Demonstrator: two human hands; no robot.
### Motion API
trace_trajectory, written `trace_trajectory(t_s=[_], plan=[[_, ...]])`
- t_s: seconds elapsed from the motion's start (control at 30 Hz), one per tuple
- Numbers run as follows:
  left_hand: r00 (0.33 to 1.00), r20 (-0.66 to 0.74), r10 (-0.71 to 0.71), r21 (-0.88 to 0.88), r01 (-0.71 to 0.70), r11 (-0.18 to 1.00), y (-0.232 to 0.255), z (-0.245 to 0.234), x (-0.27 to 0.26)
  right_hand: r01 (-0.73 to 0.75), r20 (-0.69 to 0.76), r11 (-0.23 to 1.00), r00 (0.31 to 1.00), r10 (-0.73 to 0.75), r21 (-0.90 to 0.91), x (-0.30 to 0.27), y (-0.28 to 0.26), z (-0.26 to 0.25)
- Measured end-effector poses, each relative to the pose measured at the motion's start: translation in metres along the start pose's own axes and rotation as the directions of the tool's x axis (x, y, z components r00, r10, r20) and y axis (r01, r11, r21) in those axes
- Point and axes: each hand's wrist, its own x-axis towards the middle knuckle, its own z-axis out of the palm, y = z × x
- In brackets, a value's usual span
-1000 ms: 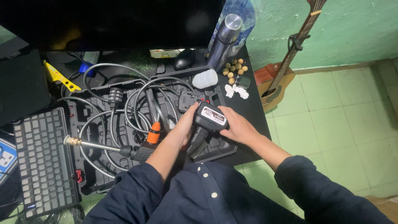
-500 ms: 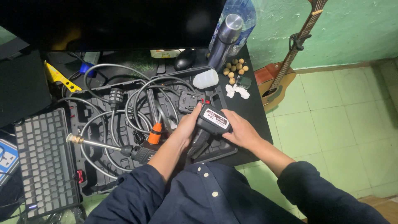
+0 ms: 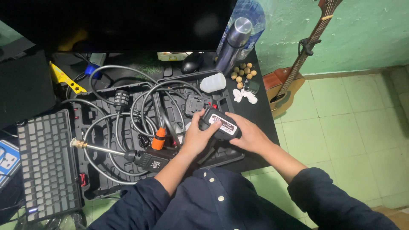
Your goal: The person attaches a battery pack to a cordless drill, repeatedly removing and reattaching it to test the fit. They then handle a white USB cable and plug near a laptop and keyboard.
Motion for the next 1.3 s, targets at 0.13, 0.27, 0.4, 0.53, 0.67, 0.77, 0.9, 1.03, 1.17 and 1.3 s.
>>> trace_trajectory(t_s=[0.13,0.27,0.4,0.53,0.67,0.77,0.9,1.03,1.17,1.3], plan=[[0.999,0.005,-0.049,-0.069,0.049,0.996,-0.001,0.001,0.000,-0.026,0.004,1.000,1.000,0.026,-0.015,-0.004,0.004,0.002],[0.994,-0.014,-0.111,-0.135,0.108,0.985,0.000,0.001,0.001,-0.012,0.000,0.999,1.000,0.012,-0.030,-0.003,0.007,0.000],[0.999,0.036,0.018,0.052,-0.020,0.998,0.004,-0.010,0.000,0.021,0.023,1.000,1.000,-0.021,0.010,0.001,0.008,-0.001],[0.931,0.107,0.348,0.480,-0.355,0.802,0.010,-0.014,-0.017,0.026,0.034,0.999,0.999,-0.026,-0.025,0.003,0.006,-0.003],[0.958,0.078,0.277,0.527,-0.275,0.804,0.022,-0.005,-0.022,0.040,0.032,0.998,0.999,-0.039,-0.041,0.008,0.002,-0.005],[0.972,0.059,0.227,0.534,-0.223,0.816,0.027,-0.004,-0.024,0.077,0.034,0.996,0.997,-0.075,-0.055,0.009,-0.001,-0.007],[0.982,0.040,0.187,0.564,-0.176,0.807,0.026,-0.003,-0.022,0.087,0.035,0.993,0.996,-0.084,-0.085,0.011,0.000,-0.008],[0.856,0.068,0.512,0.544,-0.462,0.700,0.021,0.001,-0.014,0.094,0.033,0.992,0.995,-0.092,-0.082,0.009,0.003,-0.005],[0.866,0.134,0.482,0.525,-0.475,0.707,0.015,-0.006,-0.009,0.083,0.049,0.991,0.996,-0.078,-0.101,0.006,0.005,-0.008],[0.874,0.188,0.447,0.560,-0.470,0.683,0.012,-0.011,-0.006,0.058,0.099,0.990,0.994,-0.045,-0.132,-0.002,0.011,-0.020]])
